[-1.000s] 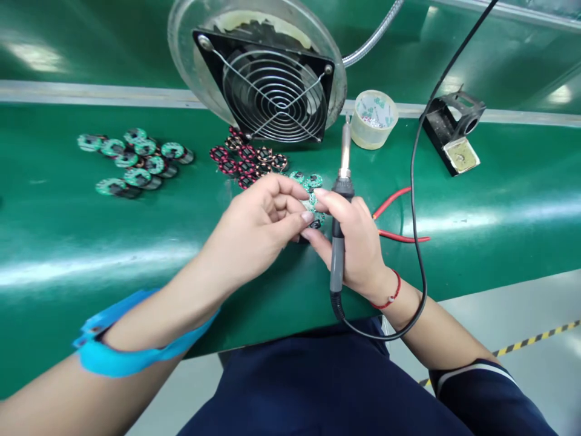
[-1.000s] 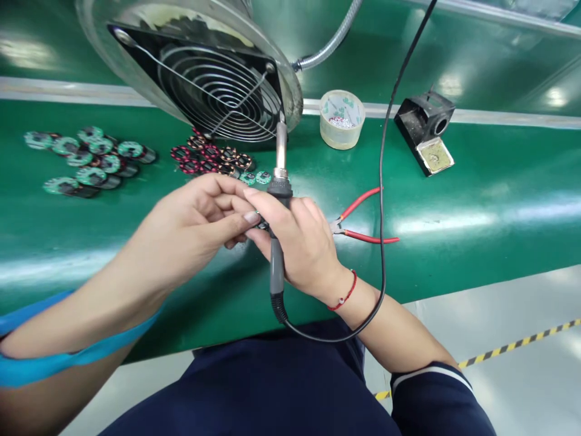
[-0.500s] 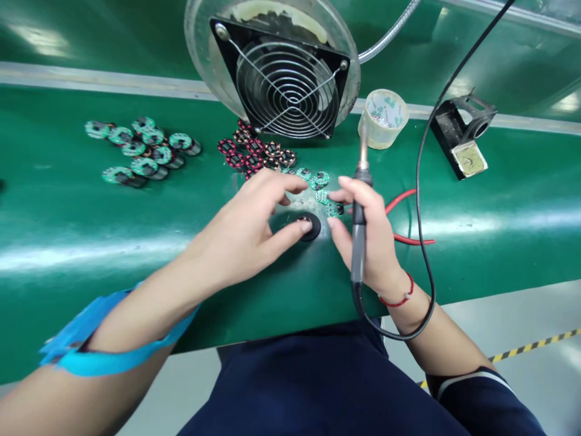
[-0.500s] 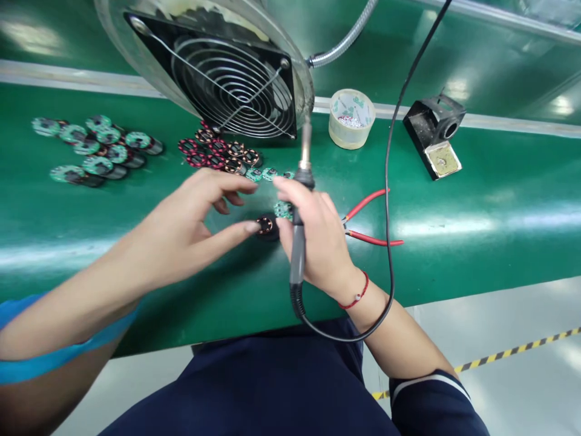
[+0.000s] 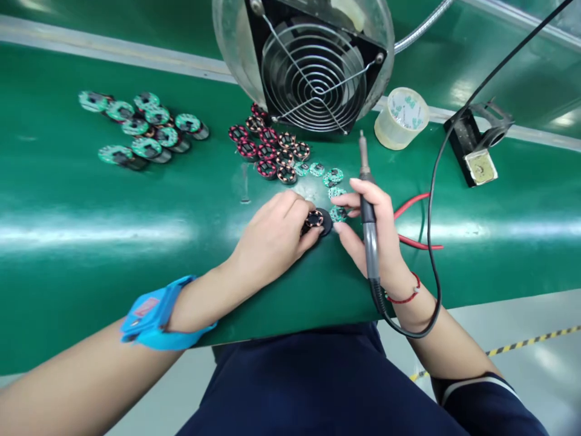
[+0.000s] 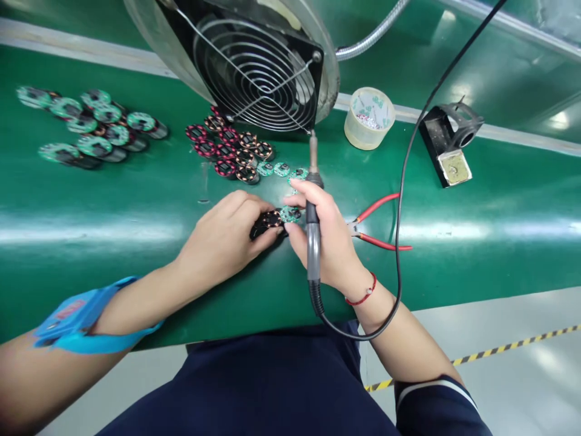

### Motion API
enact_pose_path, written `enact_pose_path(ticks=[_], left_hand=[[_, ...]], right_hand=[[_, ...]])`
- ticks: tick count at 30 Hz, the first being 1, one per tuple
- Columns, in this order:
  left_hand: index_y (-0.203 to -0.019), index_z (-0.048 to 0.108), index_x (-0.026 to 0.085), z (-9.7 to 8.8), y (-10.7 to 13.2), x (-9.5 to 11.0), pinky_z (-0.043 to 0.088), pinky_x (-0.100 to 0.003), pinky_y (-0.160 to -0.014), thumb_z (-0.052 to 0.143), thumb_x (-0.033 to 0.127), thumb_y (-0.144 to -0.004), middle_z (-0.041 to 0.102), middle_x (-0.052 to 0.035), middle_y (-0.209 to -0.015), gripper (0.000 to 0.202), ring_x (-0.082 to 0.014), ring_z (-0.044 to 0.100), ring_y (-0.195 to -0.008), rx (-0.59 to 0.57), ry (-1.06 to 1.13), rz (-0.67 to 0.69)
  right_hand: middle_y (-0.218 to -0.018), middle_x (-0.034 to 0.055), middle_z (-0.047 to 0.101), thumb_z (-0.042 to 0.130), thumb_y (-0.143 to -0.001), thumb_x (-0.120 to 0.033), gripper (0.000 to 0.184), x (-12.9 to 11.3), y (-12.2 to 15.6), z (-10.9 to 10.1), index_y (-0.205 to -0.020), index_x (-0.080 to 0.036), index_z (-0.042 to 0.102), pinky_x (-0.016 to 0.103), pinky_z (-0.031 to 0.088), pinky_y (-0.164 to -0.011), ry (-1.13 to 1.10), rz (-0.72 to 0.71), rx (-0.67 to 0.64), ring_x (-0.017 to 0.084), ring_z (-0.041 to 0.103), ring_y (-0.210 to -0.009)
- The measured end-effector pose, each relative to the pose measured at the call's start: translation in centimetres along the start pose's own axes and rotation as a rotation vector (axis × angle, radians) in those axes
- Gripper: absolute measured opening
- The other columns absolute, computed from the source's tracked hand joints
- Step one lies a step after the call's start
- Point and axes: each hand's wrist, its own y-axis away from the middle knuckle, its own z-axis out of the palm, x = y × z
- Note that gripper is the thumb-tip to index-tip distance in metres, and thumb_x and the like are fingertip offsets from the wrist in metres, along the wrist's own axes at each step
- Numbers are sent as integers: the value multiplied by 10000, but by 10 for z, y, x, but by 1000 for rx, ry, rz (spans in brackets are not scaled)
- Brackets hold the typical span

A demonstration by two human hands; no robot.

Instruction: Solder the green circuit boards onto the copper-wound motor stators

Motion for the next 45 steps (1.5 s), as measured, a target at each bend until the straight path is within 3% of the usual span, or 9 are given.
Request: enact_pose_path(ticks=[7,13,18,21,28,36,39,45], left_hand=[[-1244,585,185,-14,-2,-20,603,-479,-956,553,281,-947,706,-121,-1171,313,-302,701,-1062,-135,412,-7],[-1067,547,229,-21,-6,-24,567,-396,-841,595,319,-919,689,-53,-1034,180,-229,664,-904,-168,571,-66],[-936,583,230,-25,-10,-22,500,-349,-791,583,314,-932,664,-24,-926,84,-210,633,-855,-180,583,-3],[-871,628,226,-27,-12,-22,479,-331,-784,537,286,-976,654,-14,-874,152,-196,634,-842,-158,597,40],[-799,669,229,-22,-13,-18,442,-322,-693,635,307,-917,619,1,-805,146,-169,580,-735,-13,781,-154],[-842,729,212,-22,-14,-15,451,-297,-685,644,287,-920,644,-4,-813,138,-165,583,-740,-59,737,-104],[-826,716,206,-20,-15,-13,430,-283,-654,652,277,-911,626,8,-789,128,-149,558,-698,-66,740,-115],[-789,692,215,-18,-17,-12,444,-282,-664,632,301,-922,645,5,-775,169,-159,599,-721,-79,742,-135]], right_hand=[[-1314,30,781,606,-1076,-191,567,-5,-3,12,-1579,-342,391,511,564,-1202,10,-6,-194,238,725,-1279],[-1331,41,777,594,-1049,-149,578,-1,-3,10,-1569,-344,432,479,592,-1117,128,12,-174,248,711,-1261],[-1323,39,784,585,-1047,-155,590,0,-2,9,-1578,-349,419,447,618,-1031,182,-11,-211,239,741,-1187],[-1339,49,781,576,-1057,-164,576,0,-3,10,-1582,-338,412,442,620,-1026,191,-9,-225,240,746,-1187],[-1337,36,785,572,-1072,-201,571,2,-4,12,-1597,-353,407,447,619,-1049,209,-19,-222,243,751,-1172],[-1394,57,749,575,-1059,-216,576,5,-4,13,-1597,-340,411,462,627,-1028,230,-56,-202,256,743,-1186],[-1302,68,779,608,-1063,-242,565,1,-5,12,-1588,-335,422,480,631,-983,257,-111,-145,284,741,-1180],[-1193,3,832,544,-1082,-200,507,-5,-10,14,-1544,-386,450,464,621,-935,278,-238,-129,250,746,-1156]])
